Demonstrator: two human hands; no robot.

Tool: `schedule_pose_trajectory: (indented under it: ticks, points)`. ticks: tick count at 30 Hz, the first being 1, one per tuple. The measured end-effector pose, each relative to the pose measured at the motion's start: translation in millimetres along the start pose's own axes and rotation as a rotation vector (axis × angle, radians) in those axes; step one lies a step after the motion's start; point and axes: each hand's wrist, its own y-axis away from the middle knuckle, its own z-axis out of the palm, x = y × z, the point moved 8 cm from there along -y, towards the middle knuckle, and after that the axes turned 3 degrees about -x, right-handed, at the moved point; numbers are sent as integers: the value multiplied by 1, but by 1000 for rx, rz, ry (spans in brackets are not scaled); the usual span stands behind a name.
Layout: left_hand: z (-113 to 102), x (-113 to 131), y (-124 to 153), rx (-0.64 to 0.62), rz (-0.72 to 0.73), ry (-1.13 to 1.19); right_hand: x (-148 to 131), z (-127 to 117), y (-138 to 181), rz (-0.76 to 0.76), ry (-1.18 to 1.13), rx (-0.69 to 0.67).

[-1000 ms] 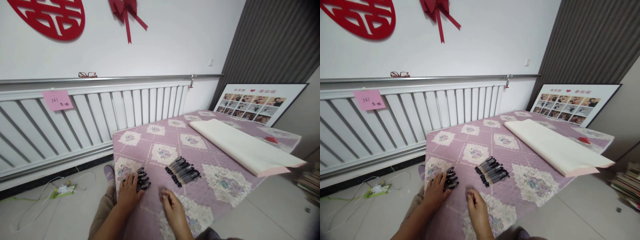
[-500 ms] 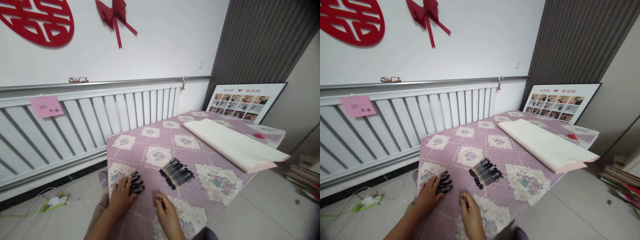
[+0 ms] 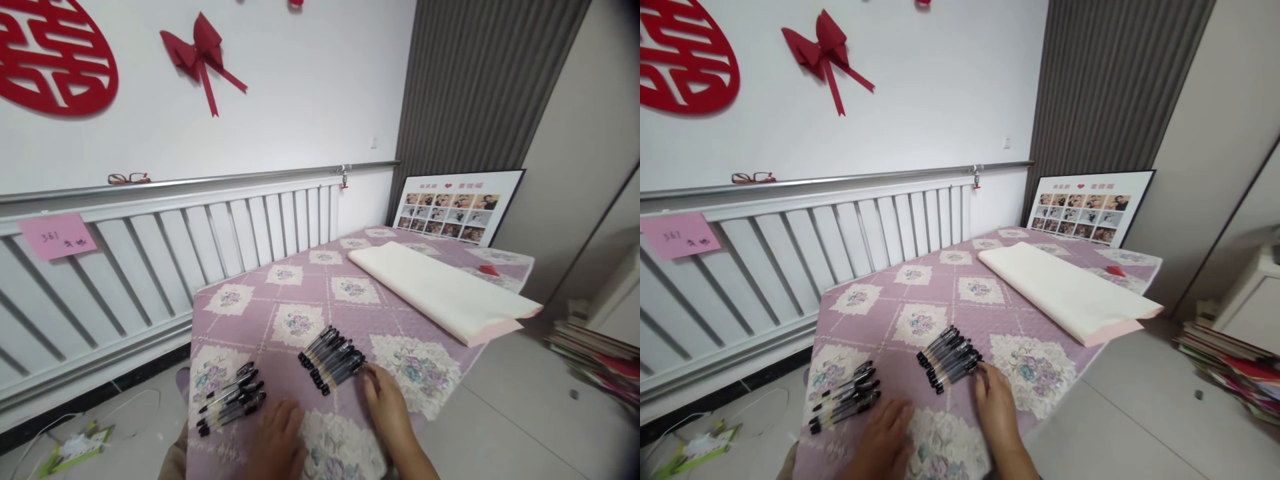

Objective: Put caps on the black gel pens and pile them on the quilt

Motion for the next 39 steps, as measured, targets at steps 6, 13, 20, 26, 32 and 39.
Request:
schedule_pose_trajectory:
  ticks: [6,13,20,26,32,39]
  points:
    - [-1,53,-33,31,-51,94,10,8,-6,-46,195,-17]
    - [2,55,-41,74,-110,73,4,16,-2,63,326,-122]
    - [0,52,-37,82,-145,110,-4,17,14,76,255,-263]
    - [-8,45,-30,68,-192,86,-38,33,34,-70,84,-408]
    - [-14,17,-7,175,-180,108,-57,47,43,-108,-100,-480]
    - [-29,5,23,377,-7,111,-101,70,66,-272,-50,-677]
